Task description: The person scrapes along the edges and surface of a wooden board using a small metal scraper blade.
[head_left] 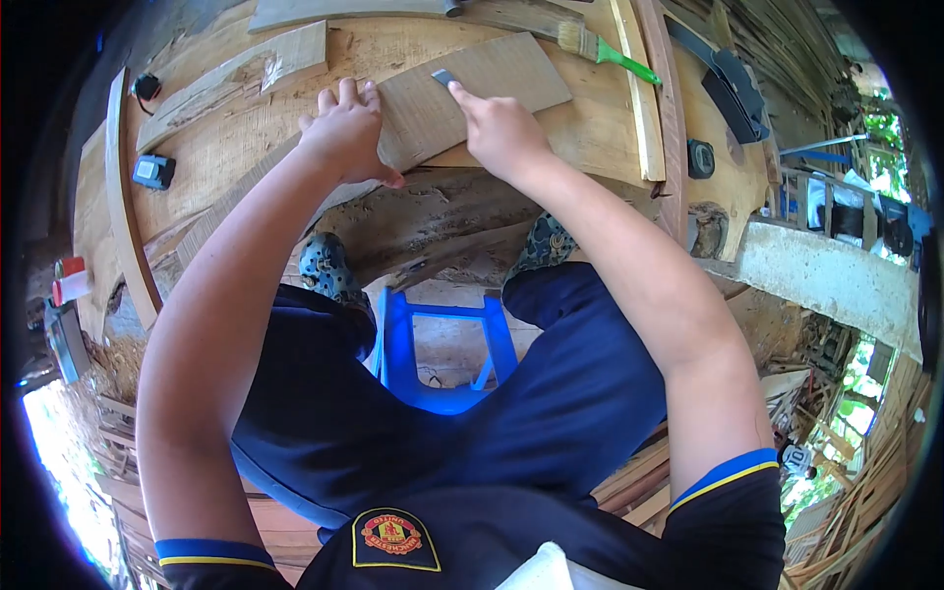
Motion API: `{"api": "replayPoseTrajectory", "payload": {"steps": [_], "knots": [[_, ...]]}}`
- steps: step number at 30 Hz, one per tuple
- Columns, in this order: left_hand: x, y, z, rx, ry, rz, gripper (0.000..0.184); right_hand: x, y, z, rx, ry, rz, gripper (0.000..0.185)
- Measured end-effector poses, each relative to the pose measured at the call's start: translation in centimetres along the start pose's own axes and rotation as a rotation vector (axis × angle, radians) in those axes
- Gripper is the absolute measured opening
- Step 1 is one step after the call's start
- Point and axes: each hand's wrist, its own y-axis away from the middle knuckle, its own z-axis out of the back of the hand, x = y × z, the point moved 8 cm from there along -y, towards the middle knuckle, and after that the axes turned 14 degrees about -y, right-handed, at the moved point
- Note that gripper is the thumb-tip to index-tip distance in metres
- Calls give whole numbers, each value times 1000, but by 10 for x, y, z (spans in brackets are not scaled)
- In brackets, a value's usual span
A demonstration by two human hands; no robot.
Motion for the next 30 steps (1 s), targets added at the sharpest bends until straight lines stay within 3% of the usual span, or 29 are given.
{"api": "replayPoseTrajectory", "payload": {"steps": [8, 16, 24, 30], "knots": [[2, 0, -1, -24, 1, -13, 138, 3, -35, -10, -33, 18, -60, 38], [4, 7, -2, -37, 46, -28, 135, 8, 29, 16, 31, -40, 43, 45], [2, 7, 1, 2, 44, -7, 134, -12, 82, 34, 98, -3, -53, 48], [-2, 5, 2, 43, 34, -3, 136, -12, 33, 16, 43, 17, 13, 45]]}}
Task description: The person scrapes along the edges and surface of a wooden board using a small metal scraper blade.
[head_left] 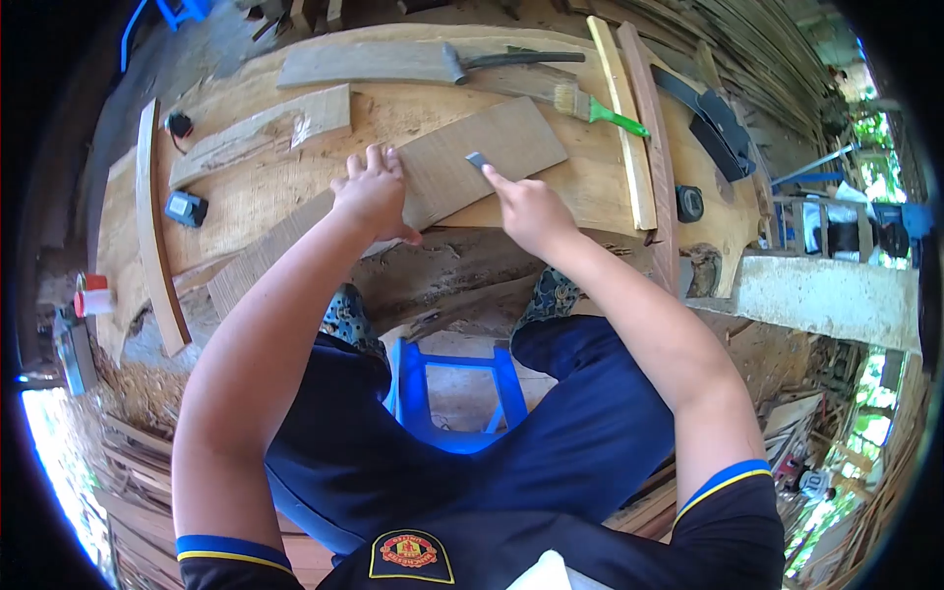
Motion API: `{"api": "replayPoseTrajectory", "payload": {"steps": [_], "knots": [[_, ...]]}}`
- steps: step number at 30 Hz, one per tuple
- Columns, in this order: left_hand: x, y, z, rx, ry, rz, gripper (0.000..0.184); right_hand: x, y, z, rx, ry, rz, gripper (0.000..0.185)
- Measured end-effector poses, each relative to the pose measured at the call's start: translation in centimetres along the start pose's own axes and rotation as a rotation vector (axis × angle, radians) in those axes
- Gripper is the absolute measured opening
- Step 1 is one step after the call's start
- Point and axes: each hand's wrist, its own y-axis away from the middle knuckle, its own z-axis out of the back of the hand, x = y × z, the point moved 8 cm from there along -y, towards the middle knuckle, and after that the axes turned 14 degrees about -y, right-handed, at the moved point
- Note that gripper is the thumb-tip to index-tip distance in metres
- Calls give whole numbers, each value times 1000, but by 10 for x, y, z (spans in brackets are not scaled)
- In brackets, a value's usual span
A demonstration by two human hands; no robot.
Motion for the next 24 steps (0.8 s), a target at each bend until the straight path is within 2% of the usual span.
{"api": "replayPoseTrajectory", "payload": {"steps": [5, 11, 17, 24], "knots": [[1, 0, 0, -36, -25, -9, 137, 7, -31, 0, 18, -29, -120, 43], [1, 5, 0, -102, -26, -44, 133, -10, 13, 9, 25, -47, -75, 44], [-2, -1, -2, -25, -3, -24, 133, -18, 47, 24, -17, -48, -5, 48], [-8, -4, 4, -24, -46, -51, 134, -11, -33, 7, -15, -4, -65, 42]]}}
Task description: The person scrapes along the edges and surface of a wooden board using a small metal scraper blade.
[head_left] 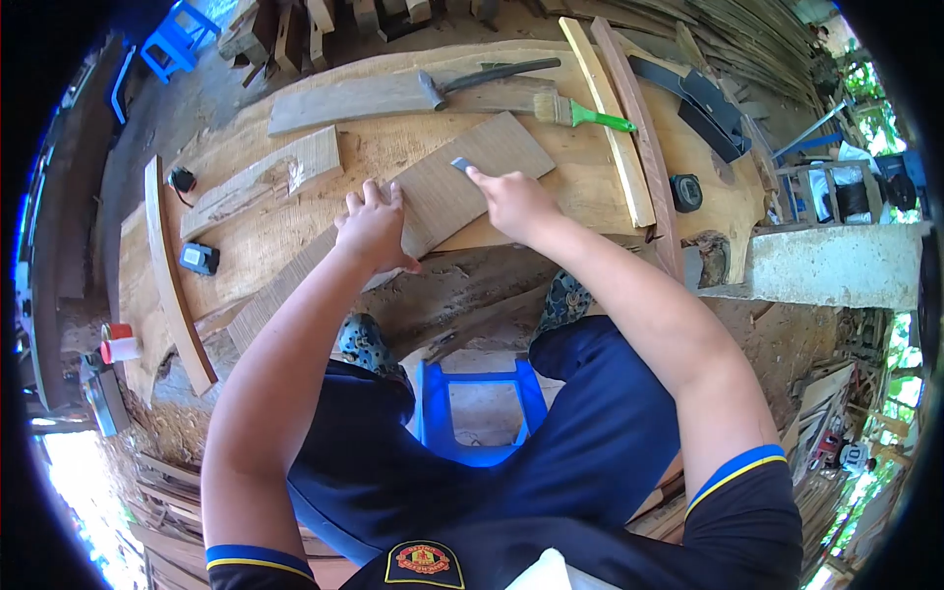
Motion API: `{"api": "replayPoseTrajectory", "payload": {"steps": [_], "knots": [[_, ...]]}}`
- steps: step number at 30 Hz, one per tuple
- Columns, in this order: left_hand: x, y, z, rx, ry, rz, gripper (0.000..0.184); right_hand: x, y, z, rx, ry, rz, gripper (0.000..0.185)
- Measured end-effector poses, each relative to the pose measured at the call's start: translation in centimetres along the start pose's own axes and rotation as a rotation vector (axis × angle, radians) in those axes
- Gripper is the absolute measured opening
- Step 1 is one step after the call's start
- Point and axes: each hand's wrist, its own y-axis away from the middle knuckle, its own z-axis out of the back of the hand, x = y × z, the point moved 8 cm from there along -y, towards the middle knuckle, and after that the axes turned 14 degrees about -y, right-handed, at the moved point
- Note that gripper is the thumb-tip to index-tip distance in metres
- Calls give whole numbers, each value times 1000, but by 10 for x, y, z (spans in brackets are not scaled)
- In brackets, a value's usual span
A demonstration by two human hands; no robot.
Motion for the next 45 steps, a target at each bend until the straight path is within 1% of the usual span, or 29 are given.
{"api": "replayPoseTrajectory", "payload": {"steps": [3, 6, 8, 10, 12, 14, 16, 18, 20, 22, 24, 26, 27, 29, 31, 34, 35, 38, 40, 42, 45], "knots": [[0, 1, 2, -1, 8, -2, 135, 4, -23, -4, -34, -33, -55, 41], [2, 4, 2, -56, 15, -31, 135, 4, -27, -8, -70, -60, -51, 41], [2, 5, -3, -87, 31, -76, 129, -1, -10, -4, -100, -42, -3, 41], [5, 3, -6, -100, 45, -114, 127, -1, 13, 6, -41, -49, -22, 41], [3, 6, 0, -63, 52, -196, 121, -11, 32, 11, -43, -103, 46, 39], [-7, 24, 37, -197, 220, -382, 97, -9, 48, 22, 11, -140, -9, 38], [-23, 69, 103, -328, 727, -730, 73, -6, 53, 28, 9, -164, 1, 37], [-36, 138, 167, -179, 1251, -904, 53, -7, 46, 29, 36, -150, -33, 37], [-38, 202, 206, -269, 1511, -1398, 43, -11, 33, 25, 95, -99, -99, 39], [-38, 254, 236, -217, 1571, -1725, 37, -3, 26, 29, 120, -68, -111, 38], [-42, 278, 247, -123, 1592, -1724, 31, 2, 22, 27, 124, -31, -98, 39], [-40, 281, 244, -260, 1566, -1812, 27, 7, 25, 30, 119, -57, -121, 40], [-43, 278, 241, -274, 1536, -1853, 28, 7, 32, 32, 110, -71, -153, 41], [-59, 274, 238, -211, 1542, -1825, 27, 2, 35, 28, 107, -41, -56, 41], [-75, 282, 233, -117, 1576, -1665, 23, -6, 36, 26, 137, -25, -63, 38], [-90, 292, 232, -55, 1626, -1604, 17, -11, 37, 24, 116, -18, -65, 34], [-94, 295, 232, -73, 1602, -1619, 17, -8, 38, 25, 126, 6, -65, 34], [-116, 311, 229, -12, 1402, -1746, 17, -9, 38, 18, 155, 30, -95, 32], [-134, 327, 225, 50, 1331, -1785, 17, -13, 43, 18, 198, 15, -89, 41], [-145, 341, 205, 96, 1344, -1667, 33, -13, 53, 23, 245, 12, -153, 46], [-164, 342, 191, 91, 1168, -1674, 13, -18, 63, 13, 261, 164, -134, 59]]}}
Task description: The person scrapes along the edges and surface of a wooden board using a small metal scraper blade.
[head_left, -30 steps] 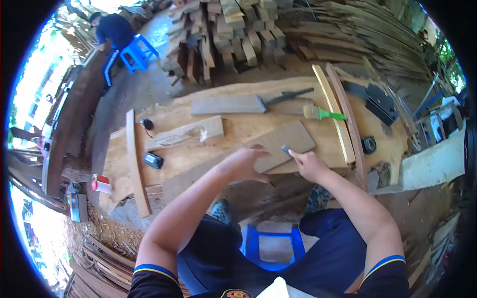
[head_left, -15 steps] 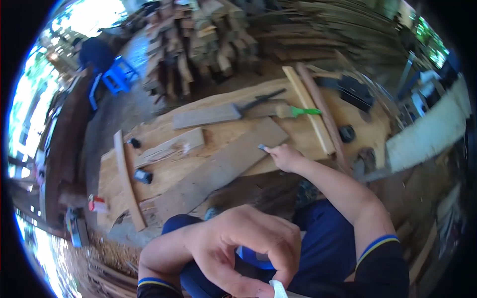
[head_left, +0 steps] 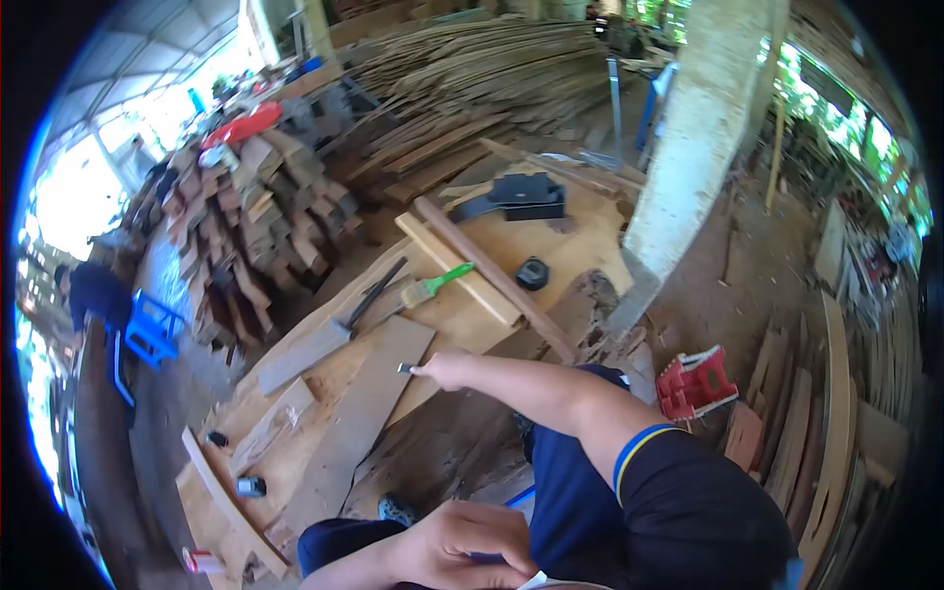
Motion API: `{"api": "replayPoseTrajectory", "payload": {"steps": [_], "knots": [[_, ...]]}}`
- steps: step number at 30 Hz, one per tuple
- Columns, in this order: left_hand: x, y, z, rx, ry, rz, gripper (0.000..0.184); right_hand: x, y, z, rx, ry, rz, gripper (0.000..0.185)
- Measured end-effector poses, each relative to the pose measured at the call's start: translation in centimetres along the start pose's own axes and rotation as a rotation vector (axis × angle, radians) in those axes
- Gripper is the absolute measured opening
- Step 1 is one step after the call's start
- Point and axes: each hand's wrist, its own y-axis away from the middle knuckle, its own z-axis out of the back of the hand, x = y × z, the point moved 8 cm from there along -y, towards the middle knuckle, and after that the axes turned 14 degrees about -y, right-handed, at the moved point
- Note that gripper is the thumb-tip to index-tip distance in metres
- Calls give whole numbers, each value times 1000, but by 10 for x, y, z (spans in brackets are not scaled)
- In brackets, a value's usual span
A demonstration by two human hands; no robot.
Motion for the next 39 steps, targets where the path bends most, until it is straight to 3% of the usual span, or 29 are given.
{"api": "replayPoseTrajectory", "payload": {"steps": [3, 6, 8, 10, 12, 13, 14, 16, 17, 19, 24, 27, 39], "knots": [[33, 2, 10, -27, -428, 173, 12, 7, 6, 1, 1, 56, 7, 60], [62, 15, 40, -87, -1096, 263, 23, 8, 16, 4, 32, 72, -19, 53], [104, 56, 78, -78, -1242, 592, 23, 9, 14, -2, 27, 63, -12, 49], [123, 97, 125, -184, -1199, 884, 17, 11, 21, 11, 12, 55, -20, 47], [170, 161, 181, -163, -1167, 982, 11, 10, 18, 15, -14, 48, -5, 48], [183, 192, 205, -191, -1137, 1192, 16, 10, 15, 16, -20, 48, 6, 48], [193, 214, 225, -163, -1200, 1270, 33, 12, 20, 23, -45, 27, -14, 49], [233, 268, 258, -244, -1359, 1298, 81, 35, 38, 40, -38, 3, 0, 50], [228, 268, 255, -301, -1298, 1392, 94, 36, 35, 36, 56, -75, -54, 52], [237, 274, 251, -240, -1226, 1523, 107, 28, 20, 16, -47, -52, 15, 52], [250, 260, 236, -252, -1138, 1534, 126, 38, 7, -2, -70, 56, 122, 55], [260, 254, 228, -100, -1145, 1592, 132, 46, -12, -9, -137, 10, 175, 52], [262, 249, 236, -147, -1205, 1580, 115, 70, -58, 1, -38, -22, 93, 48]]}}
